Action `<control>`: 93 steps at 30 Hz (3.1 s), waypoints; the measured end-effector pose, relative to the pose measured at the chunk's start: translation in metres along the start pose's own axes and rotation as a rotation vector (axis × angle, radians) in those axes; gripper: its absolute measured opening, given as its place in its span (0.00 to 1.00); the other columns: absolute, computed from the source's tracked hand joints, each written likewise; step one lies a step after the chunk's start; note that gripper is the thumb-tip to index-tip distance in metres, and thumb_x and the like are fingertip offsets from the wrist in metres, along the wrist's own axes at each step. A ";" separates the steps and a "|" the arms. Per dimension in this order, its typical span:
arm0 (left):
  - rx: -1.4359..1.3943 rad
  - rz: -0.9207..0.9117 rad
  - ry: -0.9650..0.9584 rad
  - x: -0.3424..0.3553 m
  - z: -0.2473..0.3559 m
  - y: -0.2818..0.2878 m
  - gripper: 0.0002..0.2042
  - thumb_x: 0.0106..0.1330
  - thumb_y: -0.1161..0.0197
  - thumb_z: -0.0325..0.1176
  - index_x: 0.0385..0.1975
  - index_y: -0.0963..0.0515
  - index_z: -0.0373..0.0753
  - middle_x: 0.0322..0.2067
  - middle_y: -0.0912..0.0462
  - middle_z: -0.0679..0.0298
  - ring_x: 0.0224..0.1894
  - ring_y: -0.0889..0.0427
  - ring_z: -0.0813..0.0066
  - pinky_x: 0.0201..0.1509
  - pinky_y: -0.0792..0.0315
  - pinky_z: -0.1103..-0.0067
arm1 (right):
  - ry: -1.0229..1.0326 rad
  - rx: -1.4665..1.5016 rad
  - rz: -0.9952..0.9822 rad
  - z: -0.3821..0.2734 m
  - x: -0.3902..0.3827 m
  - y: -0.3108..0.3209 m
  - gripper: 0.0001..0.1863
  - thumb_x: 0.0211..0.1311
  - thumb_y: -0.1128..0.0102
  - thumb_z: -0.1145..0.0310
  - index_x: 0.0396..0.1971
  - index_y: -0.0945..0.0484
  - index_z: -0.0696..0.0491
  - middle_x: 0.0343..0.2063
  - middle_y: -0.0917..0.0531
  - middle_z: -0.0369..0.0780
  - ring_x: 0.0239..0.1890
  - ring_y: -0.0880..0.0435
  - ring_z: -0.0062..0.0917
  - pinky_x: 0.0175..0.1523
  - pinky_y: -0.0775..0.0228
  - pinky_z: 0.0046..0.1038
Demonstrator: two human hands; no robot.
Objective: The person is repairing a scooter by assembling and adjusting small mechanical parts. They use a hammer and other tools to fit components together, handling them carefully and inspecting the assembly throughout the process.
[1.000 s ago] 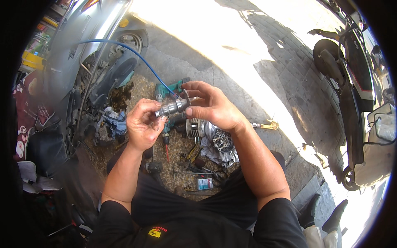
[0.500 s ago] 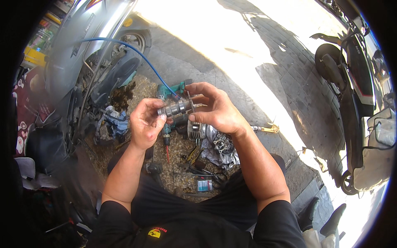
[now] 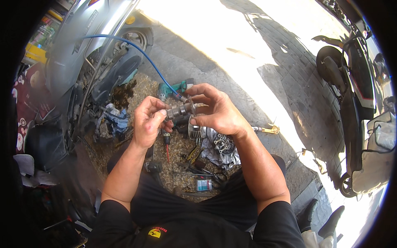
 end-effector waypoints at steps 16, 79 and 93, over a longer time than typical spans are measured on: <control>-0.049 -0.017 -0.091 -0.001 0.007 0.002 0.06 0.63 0.43 0.20 0.38 0.30 0.34 0.32 0.21 0.62 0.28 0.20 0.80 0.29 0.25 0.83 | 0.090 -0.218 0.004 -0.017 -0.001 -0.012 0.41 0.46 0.34 0.88 0.64 0.36 0.59 0.62 0.32 0.42 0.65 0.30 0.35 0.65 0.31 0.39; 0.166 -0.100 -0.260 -0.004 0.017 -0.002 0.10 0.63 0.42 0.17 0.43 0.27 0.31 0.30 0.20 0.63 0.27 0.22 0.84 0.31 0.26 0.85 | -0.003 0.029 -0.021 -0.007 -0.001 -0.005 0.41 0.47 0.26 0.83 0.64 0.36 0.56 0.61 0.29 0.45 0.59 0.25 0.32 0.56 0.25 0.34; 0.019 -0.087 0.012 0.003 0.002 0.003 0.09 0.66 0.40 0.22 0.44 0.26 0.31 0.35 0.20 0.64 0.29 0.20 0.84 0.30 0.23 0.85 | -0.054 -0.061 0.054 -0.003 -0.001 -0.003 0.43 0.45 0.24 0.81 0.63 0.38 0.59 0.59 0.28 0.50 0.56 0.23 0.35 0.55 0.24 0.33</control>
Point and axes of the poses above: each hand's wrist, its own x-axis towards the middle knuckle, its own y-axis out of the back of the hand, z = x × y, the point moved 9 cm from there along x, towards the middle knuckle
